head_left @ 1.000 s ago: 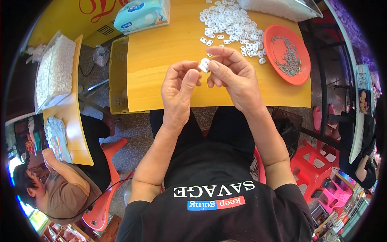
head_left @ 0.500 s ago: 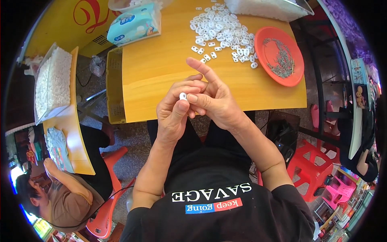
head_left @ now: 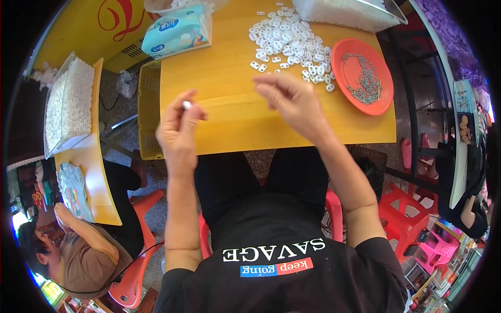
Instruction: Manually assemble small white plastic parts by inserting metal pins or springs.
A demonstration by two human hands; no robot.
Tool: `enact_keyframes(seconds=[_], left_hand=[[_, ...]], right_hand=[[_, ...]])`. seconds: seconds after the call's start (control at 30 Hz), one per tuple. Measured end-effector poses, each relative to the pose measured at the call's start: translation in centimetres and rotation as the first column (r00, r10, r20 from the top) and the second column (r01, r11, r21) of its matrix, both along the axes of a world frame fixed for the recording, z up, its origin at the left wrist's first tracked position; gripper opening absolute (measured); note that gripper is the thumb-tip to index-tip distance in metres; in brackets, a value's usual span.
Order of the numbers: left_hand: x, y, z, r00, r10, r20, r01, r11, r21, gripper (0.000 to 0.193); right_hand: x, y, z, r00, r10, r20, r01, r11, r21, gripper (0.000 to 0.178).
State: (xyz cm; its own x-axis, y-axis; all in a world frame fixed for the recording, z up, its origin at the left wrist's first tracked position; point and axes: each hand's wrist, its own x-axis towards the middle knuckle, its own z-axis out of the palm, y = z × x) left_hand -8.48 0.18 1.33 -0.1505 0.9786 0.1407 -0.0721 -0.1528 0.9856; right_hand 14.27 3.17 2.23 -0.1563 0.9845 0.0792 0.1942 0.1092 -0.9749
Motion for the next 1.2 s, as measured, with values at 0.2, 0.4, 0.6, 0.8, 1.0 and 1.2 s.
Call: enact_keyframes(seconds=[0.2,0.4,0.6,0.8,1.0,1.2], left_hand=[[-9.9,3.1,-2.7,0.737,0.299,-0.606,-0.325,0.943,0.071,0.044],[-10.0,2.2,-3.0,0.652,0.381,-0.655,-0.360,0.916,0.174,0.046],[-3.9,1.1,-1.7,0.770,0.299,-0.563,-0.192,0.951,0.243,0.036],[1.5,0.5,-1.8,0.841,0.181,-0.510,-0.050,0.964,0.260,0.032],[4.0,0.0,-1.6,0.869,0.045,-0.493,0.055,0.981,0.187,0.029],[5.6,1.0,-1.9,0.994,-0.111,-0.015,0.109,0.990,-0.087,0.025]], right_hand=[[2.7,6.7,-1.2,0.836,-0.250,0.489,-0.016,0.879,0.477,0.014],[1.8,8.3,-1.6,0.680,-0.237,0.694,-0.159,0.876,0.455,0.014],[1.5,7.4,-1.2,0.729,-0.221,0.648,-0.142,0.877,0.458,0.015],[0.4,6.5,-1.4,0.659,-0.206,0.723,-0.172,0.895,0.412,0.016],[-0.5,6.5,-1.4,0.635,-0.217,0.741,-0.172,0.896,0.410,0.015],[-0.4,4.6,-1.5,0.910,-0.055,0.410,-0.067,0.958,0.279,0.015]])
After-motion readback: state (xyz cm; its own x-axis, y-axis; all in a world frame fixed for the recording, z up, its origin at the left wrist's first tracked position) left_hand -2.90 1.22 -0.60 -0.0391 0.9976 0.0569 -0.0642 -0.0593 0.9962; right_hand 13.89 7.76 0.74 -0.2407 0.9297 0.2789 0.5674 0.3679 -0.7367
